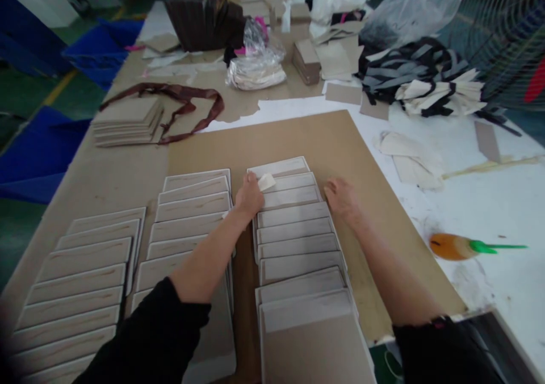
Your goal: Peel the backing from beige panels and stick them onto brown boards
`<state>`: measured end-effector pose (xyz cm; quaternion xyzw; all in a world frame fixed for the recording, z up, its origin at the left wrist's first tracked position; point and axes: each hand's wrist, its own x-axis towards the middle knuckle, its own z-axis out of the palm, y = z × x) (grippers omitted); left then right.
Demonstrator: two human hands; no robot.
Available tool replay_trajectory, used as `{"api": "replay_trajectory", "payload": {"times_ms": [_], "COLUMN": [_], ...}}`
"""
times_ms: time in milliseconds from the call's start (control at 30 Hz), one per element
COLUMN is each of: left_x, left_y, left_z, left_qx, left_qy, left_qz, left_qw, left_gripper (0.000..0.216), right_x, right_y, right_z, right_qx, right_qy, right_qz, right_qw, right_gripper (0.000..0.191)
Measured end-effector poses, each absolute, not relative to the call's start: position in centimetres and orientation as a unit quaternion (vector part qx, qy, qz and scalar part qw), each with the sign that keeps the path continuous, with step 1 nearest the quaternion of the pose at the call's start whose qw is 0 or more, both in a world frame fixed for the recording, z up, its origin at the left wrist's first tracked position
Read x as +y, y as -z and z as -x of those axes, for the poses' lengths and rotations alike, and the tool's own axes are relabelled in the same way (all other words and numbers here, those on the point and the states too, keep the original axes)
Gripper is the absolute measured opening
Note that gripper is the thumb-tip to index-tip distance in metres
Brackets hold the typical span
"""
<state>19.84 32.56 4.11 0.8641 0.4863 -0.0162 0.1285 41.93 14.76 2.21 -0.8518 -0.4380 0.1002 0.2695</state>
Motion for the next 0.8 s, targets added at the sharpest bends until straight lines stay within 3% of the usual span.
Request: {"api": "replay_trajectory", "payload": {"times_ms": [200, 433, 633, 800], "left_x": [32.0, 29.0, 15.4, 2.1], "left_y": [-6.7, -13.8, -14.6, -10.4], "left_z": [-20.5, -19.3, -10.9, -4.8], "left_qx": [0.511, 0.428, 0.429, 0.529], "left_qy": [0.053, 0.029, 0.104, 0.128], "left_qz": [-0.847, -0.897, -0.883, -0.819], "left_qw": [0.133, 0.111, 0.159, 0.182], "left_gripper": [0.039, 0.028, 0.024, 0.056], "right_x": [-1.0, -1.5, -1.3, -5.6], "right_y": [0.1, 1.6, 1.9, -0.7], "right_z": [-38.3, -38.5, -39.2, -37.5], "right_qx": [-0.359, -0.293, -0.296, -0.288], "right_qy": [-0.119, -0.116, -0.143, -0.257], "right_qz": [0.882, 0.887, 0.86, 0.827], "right_qw": [0.279, 0.337, 0.389, 0.409], "right_gripper": [0.04, 0.044, 0.039, 0.035]}}
